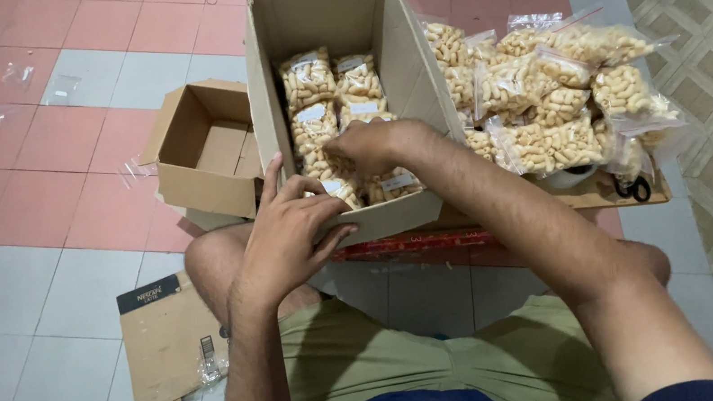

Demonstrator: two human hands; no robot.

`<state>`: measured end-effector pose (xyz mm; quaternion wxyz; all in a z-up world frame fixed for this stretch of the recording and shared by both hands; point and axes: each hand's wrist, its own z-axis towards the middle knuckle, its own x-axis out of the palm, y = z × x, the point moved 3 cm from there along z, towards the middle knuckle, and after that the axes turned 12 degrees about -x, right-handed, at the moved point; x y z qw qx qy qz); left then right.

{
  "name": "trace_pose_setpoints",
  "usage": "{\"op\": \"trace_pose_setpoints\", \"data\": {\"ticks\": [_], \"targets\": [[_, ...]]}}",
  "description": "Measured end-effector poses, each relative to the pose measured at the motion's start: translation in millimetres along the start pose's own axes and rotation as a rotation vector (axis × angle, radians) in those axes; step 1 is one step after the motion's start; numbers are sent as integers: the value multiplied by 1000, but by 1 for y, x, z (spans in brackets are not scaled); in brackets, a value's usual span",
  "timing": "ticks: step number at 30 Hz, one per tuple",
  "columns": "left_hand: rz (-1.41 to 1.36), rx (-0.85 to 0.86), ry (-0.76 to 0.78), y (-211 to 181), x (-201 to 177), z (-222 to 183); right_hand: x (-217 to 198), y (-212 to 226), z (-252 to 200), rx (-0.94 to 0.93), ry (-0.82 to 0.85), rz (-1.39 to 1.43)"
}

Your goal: The person is organizing and packing small plastic bags filled with cashews into a cardboard box.

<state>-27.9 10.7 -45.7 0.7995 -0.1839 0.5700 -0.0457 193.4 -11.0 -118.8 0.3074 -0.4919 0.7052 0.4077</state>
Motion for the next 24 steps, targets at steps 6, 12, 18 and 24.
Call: {"op": "trace_pose_setpoints", "data": {"ticks": [6,12,18,24], "targets": [[20,-8,57,2,-1,2,-52,40,-90,-269,-294,138],[14,-23,156,1,-19,19,-24,53,-175,-367,-763,109],[4,-199,9,10,-21,72,38,34,-196,-552,-1373,434],[156,-125,37,4,-11,71,80,-49,-217,0,-1706,296]]}}
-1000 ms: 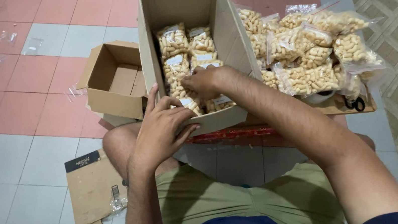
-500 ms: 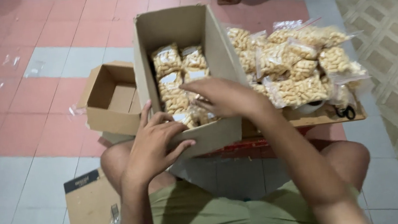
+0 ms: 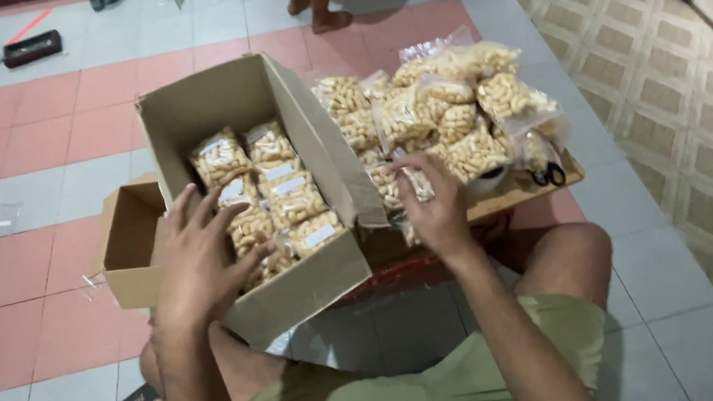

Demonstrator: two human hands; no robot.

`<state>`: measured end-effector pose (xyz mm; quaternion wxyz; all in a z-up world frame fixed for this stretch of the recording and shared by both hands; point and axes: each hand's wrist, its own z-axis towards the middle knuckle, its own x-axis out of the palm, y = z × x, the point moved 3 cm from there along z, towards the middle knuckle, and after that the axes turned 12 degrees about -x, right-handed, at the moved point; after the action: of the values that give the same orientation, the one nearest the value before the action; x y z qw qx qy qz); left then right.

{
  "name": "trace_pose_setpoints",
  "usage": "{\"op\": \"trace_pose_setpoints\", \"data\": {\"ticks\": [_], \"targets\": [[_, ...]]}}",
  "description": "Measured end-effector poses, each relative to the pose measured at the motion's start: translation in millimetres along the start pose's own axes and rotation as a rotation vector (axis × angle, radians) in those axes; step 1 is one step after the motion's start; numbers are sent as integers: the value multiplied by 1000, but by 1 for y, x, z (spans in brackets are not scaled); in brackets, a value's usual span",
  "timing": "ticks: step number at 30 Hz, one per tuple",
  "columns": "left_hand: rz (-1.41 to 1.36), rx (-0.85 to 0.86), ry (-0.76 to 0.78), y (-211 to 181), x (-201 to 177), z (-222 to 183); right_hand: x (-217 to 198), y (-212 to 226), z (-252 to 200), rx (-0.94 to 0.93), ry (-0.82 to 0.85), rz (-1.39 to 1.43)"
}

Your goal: The person is organizing and packing small plastic bags filled with cashews into a cardboard box.

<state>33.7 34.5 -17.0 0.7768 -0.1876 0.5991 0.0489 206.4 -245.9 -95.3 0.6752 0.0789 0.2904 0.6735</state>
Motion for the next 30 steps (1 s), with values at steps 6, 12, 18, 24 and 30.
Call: {"op": "trace_pose_setpoints", "data": {"ticks": [6,12,18,24,30], "targets": [[53,-105,106,2,3,4,-10,-41,-30,244,221,-617],[100,-69,50,-9,-4,9,-9,-53,-36,376,288,-639],[-547,5,182,-27,0,24,-2,-86,-45,270,143,-490],[-515,-77,235,-32,-9,20,-16,-48,-3,317,-71,-218],[-622,-85,185,-39,-26,11,-28,10,63,115,-138,-73]]}}
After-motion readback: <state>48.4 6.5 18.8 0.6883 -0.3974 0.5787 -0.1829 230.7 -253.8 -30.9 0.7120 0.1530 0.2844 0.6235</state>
